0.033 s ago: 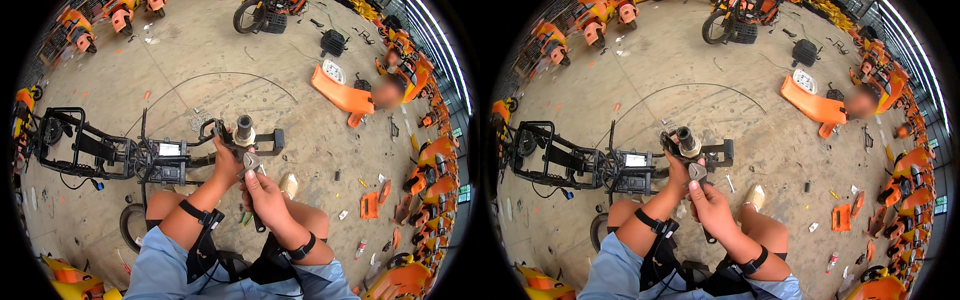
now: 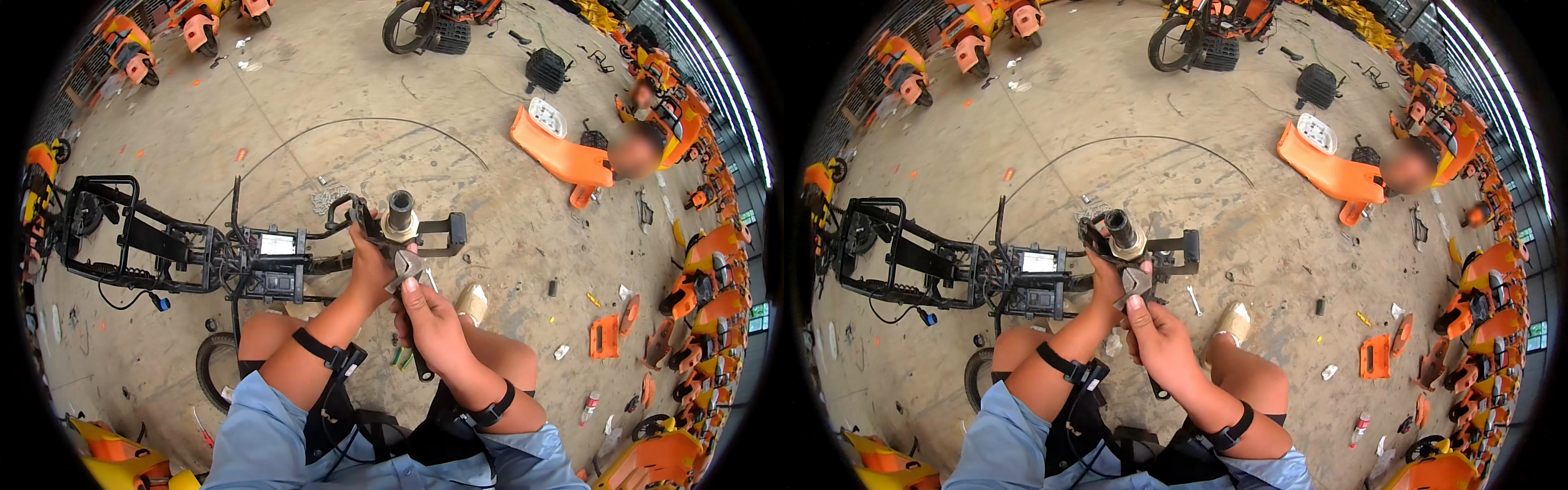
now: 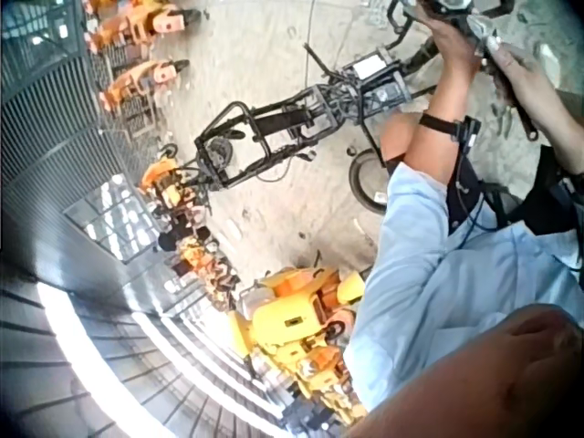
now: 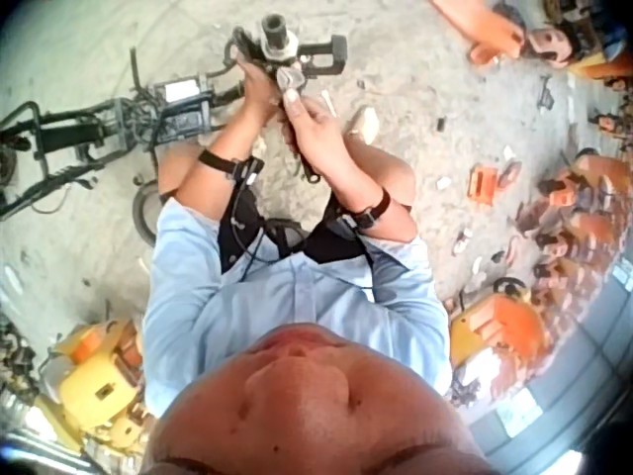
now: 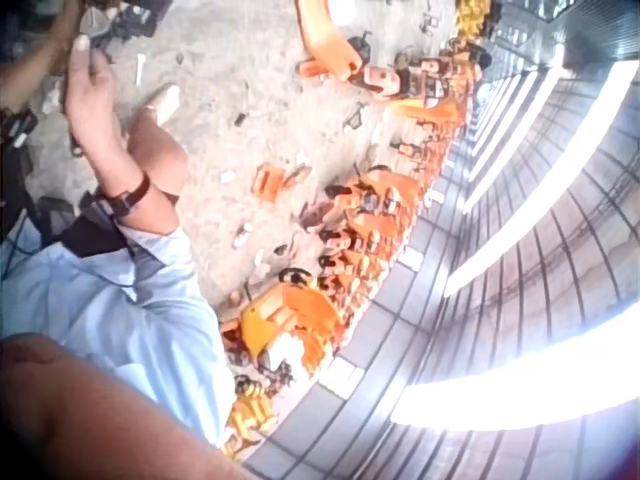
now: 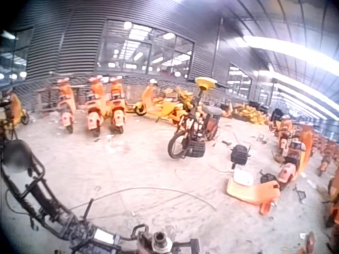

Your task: The person assembles a scooter frame by using pliers to adjust fasteners, fitting a handlebar onto the steering column, and securing a mounting bracket using a wrench.

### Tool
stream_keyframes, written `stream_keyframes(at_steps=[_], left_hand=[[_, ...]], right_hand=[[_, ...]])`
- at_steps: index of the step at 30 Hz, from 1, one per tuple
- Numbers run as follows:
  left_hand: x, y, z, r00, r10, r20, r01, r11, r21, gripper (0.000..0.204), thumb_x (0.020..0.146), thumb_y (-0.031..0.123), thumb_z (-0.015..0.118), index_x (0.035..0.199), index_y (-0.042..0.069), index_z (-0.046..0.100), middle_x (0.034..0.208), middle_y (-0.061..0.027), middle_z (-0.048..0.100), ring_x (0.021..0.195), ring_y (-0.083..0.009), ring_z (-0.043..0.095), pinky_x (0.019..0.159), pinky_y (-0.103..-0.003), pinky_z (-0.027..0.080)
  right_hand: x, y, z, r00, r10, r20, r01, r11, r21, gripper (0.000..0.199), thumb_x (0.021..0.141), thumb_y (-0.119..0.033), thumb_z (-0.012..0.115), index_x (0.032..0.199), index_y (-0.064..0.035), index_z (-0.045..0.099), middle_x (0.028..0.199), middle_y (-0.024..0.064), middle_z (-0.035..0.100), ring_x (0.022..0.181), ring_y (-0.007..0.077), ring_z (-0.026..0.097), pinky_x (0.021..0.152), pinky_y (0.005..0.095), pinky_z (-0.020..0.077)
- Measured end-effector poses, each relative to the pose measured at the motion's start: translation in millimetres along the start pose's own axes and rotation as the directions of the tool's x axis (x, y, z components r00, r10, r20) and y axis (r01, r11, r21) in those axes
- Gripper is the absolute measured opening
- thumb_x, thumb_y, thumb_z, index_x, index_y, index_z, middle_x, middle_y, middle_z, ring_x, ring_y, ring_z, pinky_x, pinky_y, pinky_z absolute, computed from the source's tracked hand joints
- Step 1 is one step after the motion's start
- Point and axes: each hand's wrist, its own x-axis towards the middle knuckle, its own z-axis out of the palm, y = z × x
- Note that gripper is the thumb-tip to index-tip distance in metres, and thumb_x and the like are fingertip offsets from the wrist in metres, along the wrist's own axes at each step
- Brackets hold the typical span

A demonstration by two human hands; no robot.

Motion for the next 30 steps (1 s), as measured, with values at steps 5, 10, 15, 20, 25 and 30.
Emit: stream_keyframes(at_steps=[5,10,15,20,25,30], left_hand=[[-2,-8,3,0.997,0.076,-0.035,-0.075,0.997,0.022,0.082,0.080,0.013,0.082,0.135,-0.004,0.024,0.123,-0.0172,0.053,0.109,-0.0217,0.059,0.095,-0.033,0.049],[2,8,-10,0.992,-0.092,0.090,0.089,0.996,0.031,0.081,0.081,0.014,0.080,0.137,-0.002,0.024,0.123,-0.0167,0.055,0.109,-0.0211,0.061,0.092,-0.033,0.051],[3,7,-7,0.986,-0.124,0.108,0.119,0.992,0.049,0.077,0.082,0.012,0.077,0.137,0.001,0.025,0.121,-0.0162,0.056,0.106,-0.0227,0.061,0.092,-0.033,0.050],[1,-10,-1,0.988,-0.148,0.053,0.150,0.988,-0.037,0.081,0.077,0.009,0.081,0.136,0.003,0.025,0.119,-0.0133,0.055,0.108,-0.0230,0.059,0.095,-0.037,0.047],[-5,-54,-8,0.942,-0.315,0.114,0.332,0.920,-0.207,0.088,0.072,0.011,0.084,0.136,0.004,0.024,0.122,-0.0144,0.053,0.112,-0.0242,0.057,0.097,-0.039,0.046],[-8,-58,-9,0.977,-0.201,0.064,0.205,0.977,-0.061,0.083,0.074,0.018,0.083,0.134,0.001,0.028,0.120,-0.0141,0.052,0.107,-0.0249,0.057,0.096,-0.041,0.045]], right_hand=[[9,14,1,0.998,-0.056,0.028,0.056,0.998,-0.003,0.045,0.105,-0.042,0.048,0.091,-0.0008,0.058,0.060,0.0045,0.052,0.049,0.0112,0.045,0.048,0.0263,0.0375],[8,7,-9,0.996,0.018,0.085,-0.010,0.996,-0.091,0.042,0.107,-0.037,0.044,0.094,-0.0006,0.059,0.065,0.0048,0.055,0.052,0.0110,0.047,0.048,0.0262,0.0375],[12,17,-17,0.991,-0.095,0.089,0.096,0.995,0.001,0.041,0.105,-0.038,0.050,0.090,-0.0016,0.061,0.061,0.0015,0.055,0.051,0.0078,0.047,0.048,0.0252,0.0383],[19,14,-30,0.987,-0.126,0.104,0.139,0.982,-0.128,0.037,0.106,-0.034,0.049,0.094,-0.0003,0.059,0.066,0.0032,0.055,0.053,0.0089,0.047,0.050,0.0251,0.0382],[20,-2,-31,0.987,-0.120,0.105,0.116,0.992,0.049,0.034,0.104,-0.033,0.055,0.091,-0.0021,0.059,0.063,-0.0012,0.054,0.054,0.0063,0.048,0.049,0.0249,0.0379],[17,-6,-33,0.988,-0.131,0.080,0.139,0.986,-0.096,0.033,0.105,-0.032,0.053,0.091,-0.0025,0.059,0.065,0.0007,0.057,0.055,0.0066,0.049,0.050,0.0244,0.0385]])
